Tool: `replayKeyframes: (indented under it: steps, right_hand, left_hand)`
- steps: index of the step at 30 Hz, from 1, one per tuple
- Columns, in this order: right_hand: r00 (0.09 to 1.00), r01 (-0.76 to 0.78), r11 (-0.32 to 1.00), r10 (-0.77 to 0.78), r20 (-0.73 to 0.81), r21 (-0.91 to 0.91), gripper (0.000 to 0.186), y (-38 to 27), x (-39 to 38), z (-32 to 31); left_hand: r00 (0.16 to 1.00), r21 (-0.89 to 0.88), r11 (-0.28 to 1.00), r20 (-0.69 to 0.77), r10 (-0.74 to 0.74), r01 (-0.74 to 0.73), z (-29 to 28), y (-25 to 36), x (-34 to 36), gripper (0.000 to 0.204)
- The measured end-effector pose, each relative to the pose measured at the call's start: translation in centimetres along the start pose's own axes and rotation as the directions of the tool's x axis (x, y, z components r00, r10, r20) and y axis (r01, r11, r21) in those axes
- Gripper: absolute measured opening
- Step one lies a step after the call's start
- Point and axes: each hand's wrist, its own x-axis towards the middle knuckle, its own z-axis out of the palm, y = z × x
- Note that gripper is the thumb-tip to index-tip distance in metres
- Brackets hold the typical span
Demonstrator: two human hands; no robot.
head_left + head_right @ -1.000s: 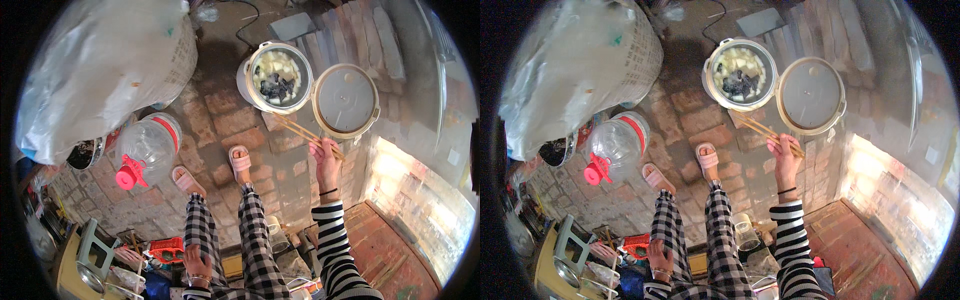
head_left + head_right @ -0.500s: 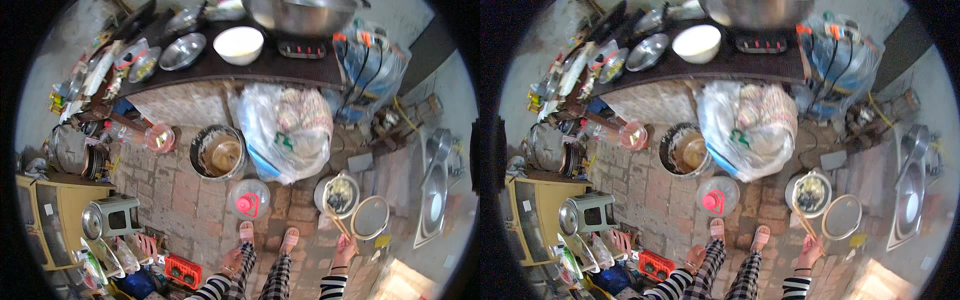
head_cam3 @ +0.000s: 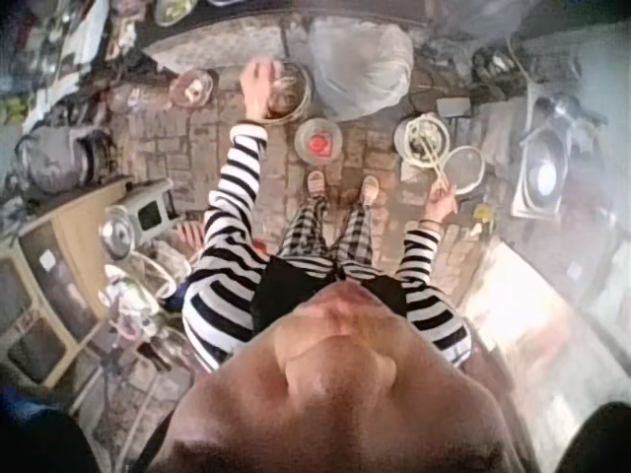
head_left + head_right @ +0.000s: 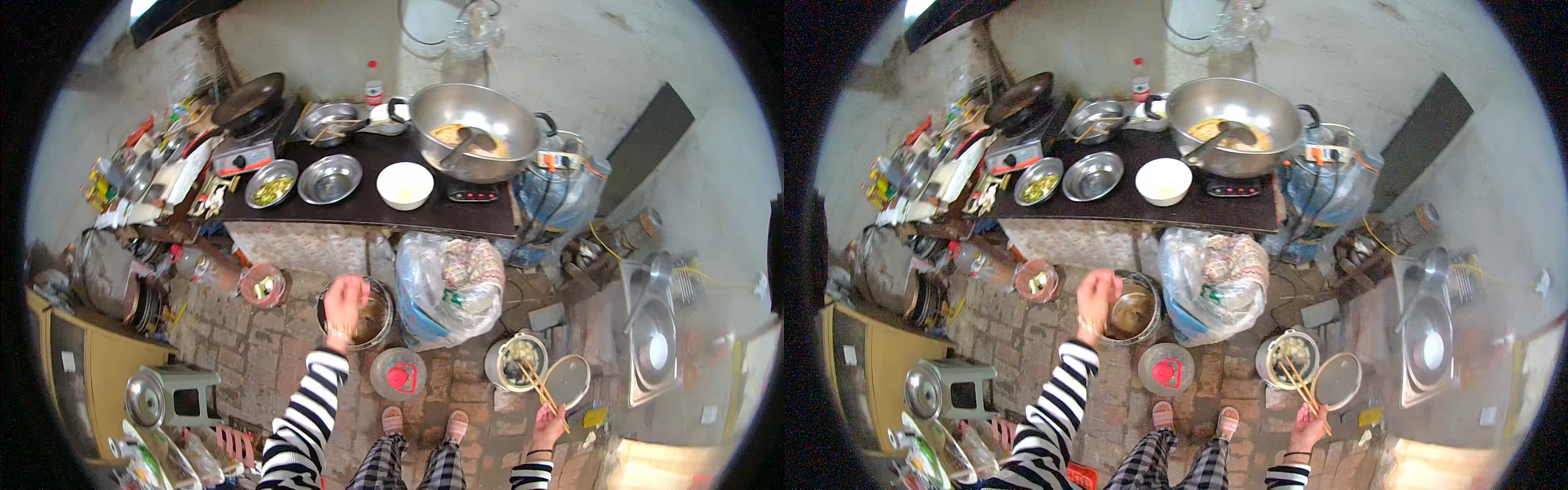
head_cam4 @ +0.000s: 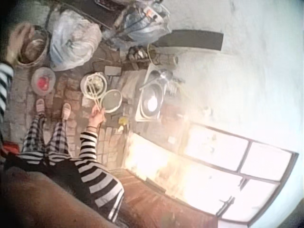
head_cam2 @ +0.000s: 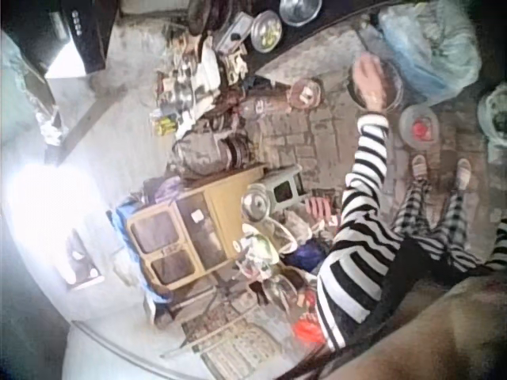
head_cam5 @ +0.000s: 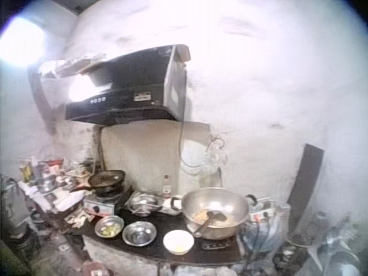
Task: The person walks through a cluttered garage and enters a kitchen area. They stir food in a wok, transfer cooked items into bowls, and use a ladle and chopsticks to handle ingredients from a pot.
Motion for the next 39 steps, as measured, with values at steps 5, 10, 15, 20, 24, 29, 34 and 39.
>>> replayKeyframes:
  steps: [5,10,15,20,24,29,34,39]
  right_hand:
    - [0.999,0.03,0.997,-0.027,-0.04,0.074,0.027,-0.6,-1.0,-0.4]
    - [0.999,-0.026,0.997,0.028,-0.037,0.066,0.029,-0.8,0.0,-0.4]
    - [1.0,-0.014,0.996,0.017,-0.024,0.086,0.03,-3.2,-1.4,0.3]
    - [0.983,0.056,0.995,-0.04,-0.181,0.087,0.034,-4.4,-2.6,-1.0]
    - [0.995,0.045,0.992,-0.034,-0.098,0.115,0.027,-3.1,-2.3,-4.2]
    - [0.996,0.035,0.982,-0.019,-0.083,0.188,0.02,-1.5,-3.0,-5.6]
    - [0.99,0.098,0.991,-0.088,-0.111,0.092,0.018,-1.3,-2.5,-9.9]
    - [0.996,0.041,0.996,-0.046,-0.07,-0.08,0.026,3.3,5.5,-11.3]
  left_hand:
    - [0.88,0.206,0.858,0.187,0.438,-0.471,12.3,13.2,10.0,0.022]
    - [0.873,0.85,0.197,0.479,0.092,-0.488,22.7,19.3,13.4,0.042]
    - [0.884,0.884,0.013,0.467,0.027,-0.467,23.1,16.6,15.8,0.025]
    - [0.889,0.91,0.112,0.356,0.287,-0.4,21.7,16.6,15.7,0.017]
    - [0.815,0.833,0.172,0.435,0.383,-0.526,20.5,16.1,15.7,0.024]
    - [0.877,0.158,0.984,0.48,0.001,-0.088,18.2,15.7,5.8,0.021]
    - [0.756,0.166,0.976,0.618,-0.216,0.144,19.0,7.2,-8.4,0.026]
    - [0.717,0.437,0.88,0.553,-0.424,0.183,17.9,-7.2,-19.1,0.024]
